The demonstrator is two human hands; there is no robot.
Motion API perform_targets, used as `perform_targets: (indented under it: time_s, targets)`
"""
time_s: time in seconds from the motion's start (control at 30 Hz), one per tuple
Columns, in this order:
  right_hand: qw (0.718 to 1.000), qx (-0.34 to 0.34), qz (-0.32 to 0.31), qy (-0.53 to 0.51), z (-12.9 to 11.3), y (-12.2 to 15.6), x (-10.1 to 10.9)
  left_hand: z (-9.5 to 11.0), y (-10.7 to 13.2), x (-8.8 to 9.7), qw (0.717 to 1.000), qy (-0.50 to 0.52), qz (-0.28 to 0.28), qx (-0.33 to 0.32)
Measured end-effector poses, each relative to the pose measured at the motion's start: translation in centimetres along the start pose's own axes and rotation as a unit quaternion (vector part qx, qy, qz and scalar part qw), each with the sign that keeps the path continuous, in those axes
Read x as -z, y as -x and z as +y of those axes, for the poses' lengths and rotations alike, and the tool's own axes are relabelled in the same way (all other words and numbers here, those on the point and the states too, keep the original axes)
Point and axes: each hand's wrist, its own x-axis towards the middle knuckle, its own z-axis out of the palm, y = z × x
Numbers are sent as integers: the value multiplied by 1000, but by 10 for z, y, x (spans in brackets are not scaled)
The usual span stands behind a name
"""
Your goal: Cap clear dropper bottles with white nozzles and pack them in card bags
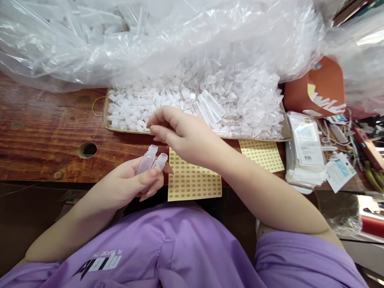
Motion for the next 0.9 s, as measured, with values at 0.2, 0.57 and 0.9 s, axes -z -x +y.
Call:
perform_targets:
  time_s: [0.2, 0.57, 0.9]
  targets:
    - [961, -50, 9, -271, 12, 25, -7, 5, -4, 1, 996, -82, -28, 15]
    - [963, -75, -59, -253, 9, 28, 6, 5, -2, 5, 989, -115, -73, 56]
    - [989, -60, -125, -55, 9, 1, 26, 6, -7, 4, 998, -36, -50, 34]
